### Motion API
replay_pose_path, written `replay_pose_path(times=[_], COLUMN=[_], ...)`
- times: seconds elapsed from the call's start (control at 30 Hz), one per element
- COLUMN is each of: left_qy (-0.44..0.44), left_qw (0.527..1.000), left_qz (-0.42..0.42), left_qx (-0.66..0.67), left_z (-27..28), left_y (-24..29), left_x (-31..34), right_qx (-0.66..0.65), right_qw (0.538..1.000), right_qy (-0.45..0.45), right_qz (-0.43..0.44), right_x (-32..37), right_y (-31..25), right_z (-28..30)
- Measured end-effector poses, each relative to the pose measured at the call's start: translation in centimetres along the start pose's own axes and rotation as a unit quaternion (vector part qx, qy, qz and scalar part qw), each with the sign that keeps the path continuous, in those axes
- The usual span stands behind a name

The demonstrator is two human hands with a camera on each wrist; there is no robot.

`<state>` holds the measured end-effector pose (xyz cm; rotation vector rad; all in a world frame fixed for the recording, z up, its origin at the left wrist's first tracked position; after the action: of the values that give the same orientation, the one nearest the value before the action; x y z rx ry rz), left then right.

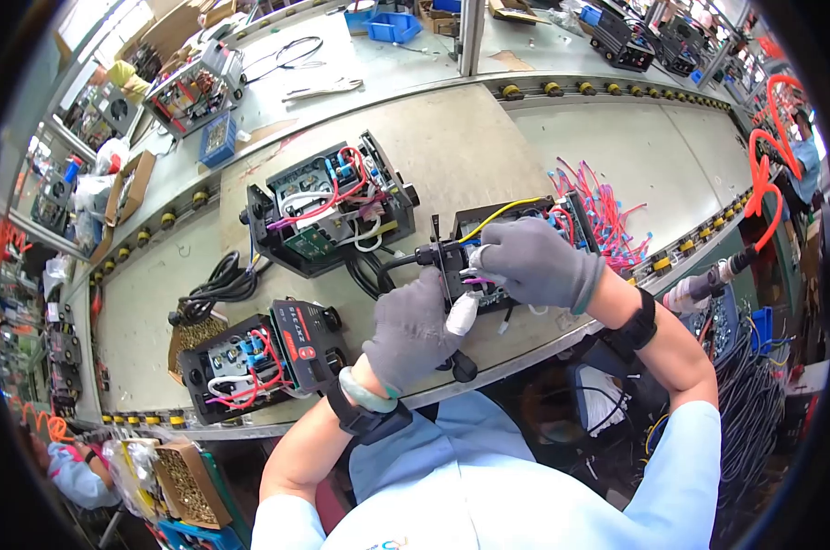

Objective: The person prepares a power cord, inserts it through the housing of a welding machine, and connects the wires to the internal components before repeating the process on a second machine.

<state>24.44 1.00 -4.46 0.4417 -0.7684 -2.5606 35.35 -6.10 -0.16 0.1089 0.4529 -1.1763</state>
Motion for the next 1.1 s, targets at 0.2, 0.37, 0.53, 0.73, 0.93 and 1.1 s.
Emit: replay_pose_path(times=[0.2,0.37,0.53,0.73,0.93,1.1], left_qy=[-0.065,-0.057,-0.093,-0.104,-0.059,0.082], left_qw=[0.996,0.974,0.986,0.978,0.976,0.986], left_qz=[0.049,0.114,0.004,0.063,0.111,0.11], left_qx=[0.041,0.188,0.139,0.169,0.179,0.094], left_z=[-0.6,-0.9,-0.7,1.3,0.2,2.3], left_y=[-0.6,-1.2,0.8,-0.4,-1.3,-1.2], left_x=[-0.4,2.4,7.4,9.6,8.9,5.9], right_qx=[0.002,0.154,0.078,-0.035,-0.144,-0.165], right_qw=[1.0,0.976,0.979,0.983,0.985,0.985], right_qy=[0.007,-0.135,-0.147,-0.155,-0.096,-0.044], right_qz=[-0.024,-0.076,-0.12,-0.089,0.008,0.022], right_x=[-0.1,-2.7,-11.5,-10.5,-14.4,-15.3], right_y=[-0.3,-2.8,-17.5,-19.9,-23.1,-20.7], right_z=[0.1,1.8,-1.3,-6.3,-9.3,-8.1])
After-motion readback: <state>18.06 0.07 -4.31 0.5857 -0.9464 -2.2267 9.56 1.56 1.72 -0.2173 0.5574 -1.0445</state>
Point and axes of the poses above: each hand's wrist, its own x-axis away from the middle knuckle, its own z-axis out of the back of the hand, y = z × x, the point moved 8 cm from there along -x, towards the middle knuckle, and after that the axes turned 10 degrees about z, right-handed, at the moved point
